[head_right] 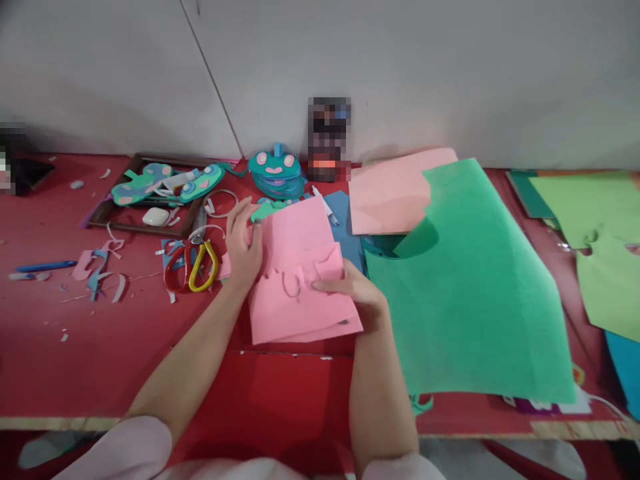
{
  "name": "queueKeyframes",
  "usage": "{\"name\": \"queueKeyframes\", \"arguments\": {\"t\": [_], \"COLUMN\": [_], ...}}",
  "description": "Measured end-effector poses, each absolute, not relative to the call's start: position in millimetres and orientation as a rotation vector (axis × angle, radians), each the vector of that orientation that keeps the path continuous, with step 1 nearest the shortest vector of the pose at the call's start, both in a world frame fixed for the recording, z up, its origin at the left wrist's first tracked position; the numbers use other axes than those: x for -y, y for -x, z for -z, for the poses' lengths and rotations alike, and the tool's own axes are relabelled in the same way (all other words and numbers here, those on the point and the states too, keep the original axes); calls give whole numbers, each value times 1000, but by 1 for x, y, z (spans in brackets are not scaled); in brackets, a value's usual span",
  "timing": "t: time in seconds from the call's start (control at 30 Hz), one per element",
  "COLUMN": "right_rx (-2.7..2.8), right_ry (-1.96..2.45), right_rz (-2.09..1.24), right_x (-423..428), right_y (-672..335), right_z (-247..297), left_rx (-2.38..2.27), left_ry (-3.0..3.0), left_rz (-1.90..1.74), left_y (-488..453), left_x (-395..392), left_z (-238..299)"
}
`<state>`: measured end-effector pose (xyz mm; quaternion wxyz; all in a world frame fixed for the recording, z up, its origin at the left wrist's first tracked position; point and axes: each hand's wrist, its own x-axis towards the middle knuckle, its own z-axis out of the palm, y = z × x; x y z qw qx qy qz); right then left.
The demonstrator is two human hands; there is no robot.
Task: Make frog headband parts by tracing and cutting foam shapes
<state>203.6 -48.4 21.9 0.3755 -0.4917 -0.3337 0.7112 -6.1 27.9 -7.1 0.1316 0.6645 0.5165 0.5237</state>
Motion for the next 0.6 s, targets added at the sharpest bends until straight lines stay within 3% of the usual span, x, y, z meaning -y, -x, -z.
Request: {"name": "queueKeyframes", "arguments": {"t": [0.2,0.3,0.6], "right_rx": [614,594,727], "right_ry": [1183,1164,1182], "right_rz": [-1486,-1364,-1410], "right_x": [49,47,43], "right_y": [-215,-221,-223], "right_z": [-22,-21,-14], "left_rx": [-1462,-1275,-897], "left_ry": [-1624,-1273,-827], "left_rz": [-1503,-1261,-881], "left_y": [6,6,-1], "left_x": [-35,-42,-33], "left_z": [15,23,17]}}
